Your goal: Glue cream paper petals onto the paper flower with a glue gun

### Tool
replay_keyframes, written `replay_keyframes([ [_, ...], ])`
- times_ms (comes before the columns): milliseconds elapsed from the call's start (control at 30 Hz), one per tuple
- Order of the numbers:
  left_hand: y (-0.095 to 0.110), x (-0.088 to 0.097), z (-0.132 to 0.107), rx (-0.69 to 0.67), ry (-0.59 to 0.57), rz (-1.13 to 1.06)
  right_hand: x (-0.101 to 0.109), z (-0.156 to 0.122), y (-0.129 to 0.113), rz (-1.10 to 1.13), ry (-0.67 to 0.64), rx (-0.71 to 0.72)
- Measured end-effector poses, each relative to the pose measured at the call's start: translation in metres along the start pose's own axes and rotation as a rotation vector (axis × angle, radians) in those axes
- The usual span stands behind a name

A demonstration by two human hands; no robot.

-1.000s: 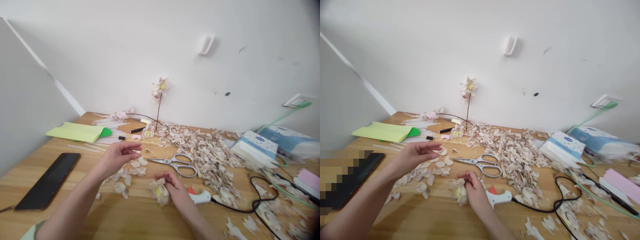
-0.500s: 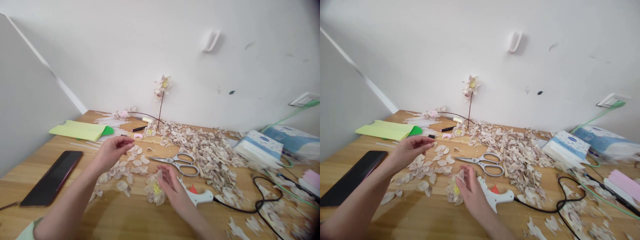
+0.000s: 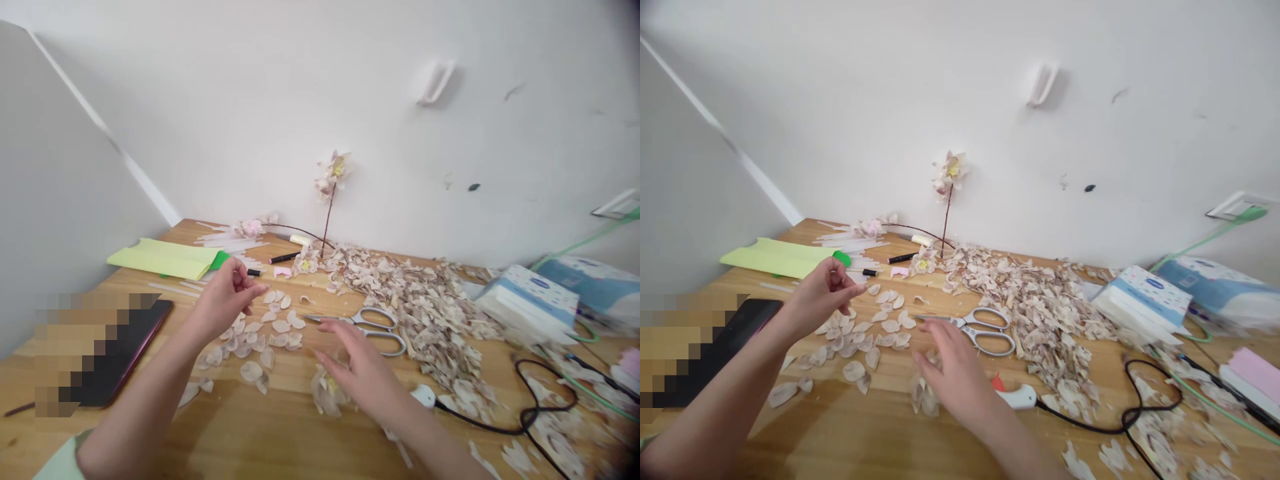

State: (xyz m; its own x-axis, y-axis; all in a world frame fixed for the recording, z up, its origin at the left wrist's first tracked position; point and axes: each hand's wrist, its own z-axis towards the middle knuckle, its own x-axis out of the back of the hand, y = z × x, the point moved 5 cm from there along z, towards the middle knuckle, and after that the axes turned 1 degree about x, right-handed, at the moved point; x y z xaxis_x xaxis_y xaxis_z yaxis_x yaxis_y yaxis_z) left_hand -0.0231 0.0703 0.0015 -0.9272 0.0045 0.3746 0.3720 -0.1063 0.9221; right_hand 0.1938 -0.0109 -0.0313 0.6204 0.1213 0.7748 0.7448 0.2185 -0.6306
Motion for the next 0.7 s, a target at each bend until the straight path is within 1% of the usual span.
replay_keyframes([
  [67,-0.002,-0.001,0.0,0.011,-0.019,0.047,0.005,0.01,-0.001,0.024,-0.006,0.017],
  [133,-0.003,0.0,0.001,0.014,-0.001,0.093,0.005,0.022,-0.003,0.011,-0.037,0.068],
  [233,-0.001,0.003,0.002,0.017,0.04,0.15,-0.002,0.04,-0.006,-0.032,-0.108,0.173],
  [367,0.002,0.005,0.001,0.035,0.023,0.138,-0.015,0.059,-0.01,-0.061,-0.198,0.252],
  [533,0.002,0.006,0.001,0.049,0.024,0.112,-0.03,0.07,-0.011,-0.097,-0.271,0.307],
  [600,-0.002,0.008,0.004,0.073,0.039,0.133,-0.032,0.073,-0.011,-0.105,-0.28,0.311],
  [700,-0.012,0.012,0.01,0.108,0.069,0.189,-0.031,0.081,-0.011,-0.102,-0.264,0.29],
])
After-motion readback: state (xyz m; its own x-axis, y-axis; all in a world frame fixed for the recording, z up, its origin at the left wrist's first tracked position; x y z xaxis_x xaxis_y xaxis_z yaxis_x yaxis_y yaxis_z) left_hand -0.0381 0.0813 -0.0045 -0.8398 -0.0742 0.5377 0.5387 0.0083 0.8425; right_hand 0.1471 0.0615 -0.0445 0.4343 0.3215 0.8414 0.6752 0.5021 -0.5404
